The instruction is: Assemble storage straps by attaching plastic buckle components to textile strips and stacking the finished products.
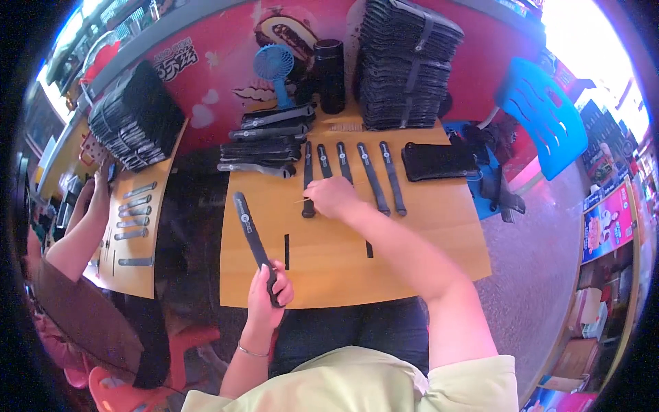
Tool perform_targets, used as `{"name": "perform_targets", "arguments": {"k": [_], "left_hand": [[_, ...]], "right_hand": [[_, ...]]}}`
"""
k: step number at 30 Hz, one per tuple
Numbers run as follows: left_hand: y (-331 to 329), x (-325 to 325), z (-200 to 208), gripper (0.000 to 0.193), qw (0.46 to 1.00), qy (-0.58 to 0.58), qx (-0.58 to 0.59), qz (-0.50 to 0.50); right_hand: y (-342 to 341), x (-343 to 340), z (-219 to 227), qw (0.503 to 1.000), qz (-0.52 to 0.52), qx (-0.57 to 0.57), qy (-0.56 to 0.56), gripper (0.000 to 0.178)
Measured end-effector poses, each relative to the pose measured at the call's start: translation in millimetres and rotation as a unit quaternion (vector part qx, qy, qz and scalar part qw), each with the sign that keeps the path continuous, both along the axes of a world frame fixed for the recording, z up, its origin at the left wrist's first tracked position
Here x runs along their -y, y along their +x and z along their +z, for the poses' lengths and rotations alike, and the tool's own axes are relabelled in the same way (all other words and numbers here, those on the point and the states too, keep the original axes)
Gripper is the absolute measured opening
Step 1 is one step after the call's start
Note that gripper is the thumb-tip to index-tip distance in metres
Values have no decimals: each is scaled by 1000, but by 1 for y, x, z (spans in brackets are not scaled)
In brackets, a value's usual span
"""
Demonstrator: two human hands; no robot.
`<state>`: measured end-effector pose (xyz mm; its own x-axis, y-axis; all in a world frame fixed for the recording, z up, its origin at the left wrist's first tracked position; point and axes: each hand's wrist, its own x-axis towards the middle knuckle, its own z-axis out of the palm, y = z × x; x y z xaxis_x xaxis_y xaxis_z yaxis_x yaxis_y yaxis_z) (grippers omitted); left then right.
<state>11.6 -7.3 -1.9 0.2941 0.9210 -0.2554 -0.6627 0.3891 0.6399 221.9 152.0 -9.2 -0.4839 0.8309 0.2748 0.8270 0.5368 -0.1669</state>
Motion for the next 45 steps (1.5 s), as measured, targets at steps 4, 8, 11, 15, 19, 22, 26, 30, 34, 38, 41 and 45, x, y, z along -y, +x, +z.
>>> {"name": "perform_targets", "arguments": {"k": [4, 8, 11, 15, 19, 22, 26, 30, 34, 38, 41, 45], "left_hand": [[1, -1, -5, 29, 995, 39, 74, -48], [10, 1, -9, 42, 995, 87, 46, 36], [11, 7, -3, 40, 992, 88, 78, 42], [16, 10, 0, 37, 992, 72, 77, 75], [28, 16, 5, 37, 989, 120, 83, 19], [40, 26, 17, 38, 991, 118, 69, 3], [44, 29, 21, 39, 989, 142, 42, -25], [45, 31, 25, 43, 988, 156, 10, 0], [47, 31, 32, 48, 986, 159, -21, 49], [57, 27, 34, 60, 986, 155, -24, 60], [62, 22, 33, 59, 984, 164, 2, 63], [60, 21, 32, 58, 982, 168, 14, 82]], "right_hand": [[3, 10, 11, 999, -7, -35, 29, 17], [-4, 36, 40, 982, 23, -176, 68, 16], [-21, 88, 70, 966, 134, -211, 66, 20], [-16, 159, 81, 963, 135, -235, 1, 20], [-8, 183, 58, 961, 80, -264, 32, 24], [1, 190, 55, 952, 53, -297, 50, 25], [8, 201, 64, 951, 42, -301, 59, 23], [8, 213, 78, 948, -4, -319, 19, 23], [7, 216, 75, 928, -51, -370, -10, 22], [11, 216, 76, 925, -66, -371, -53, 19], [11, 216, 79, 923, -59, -372, -78, 22], [6, 213, 78, 924, -33, -382, -10, 33]]}}
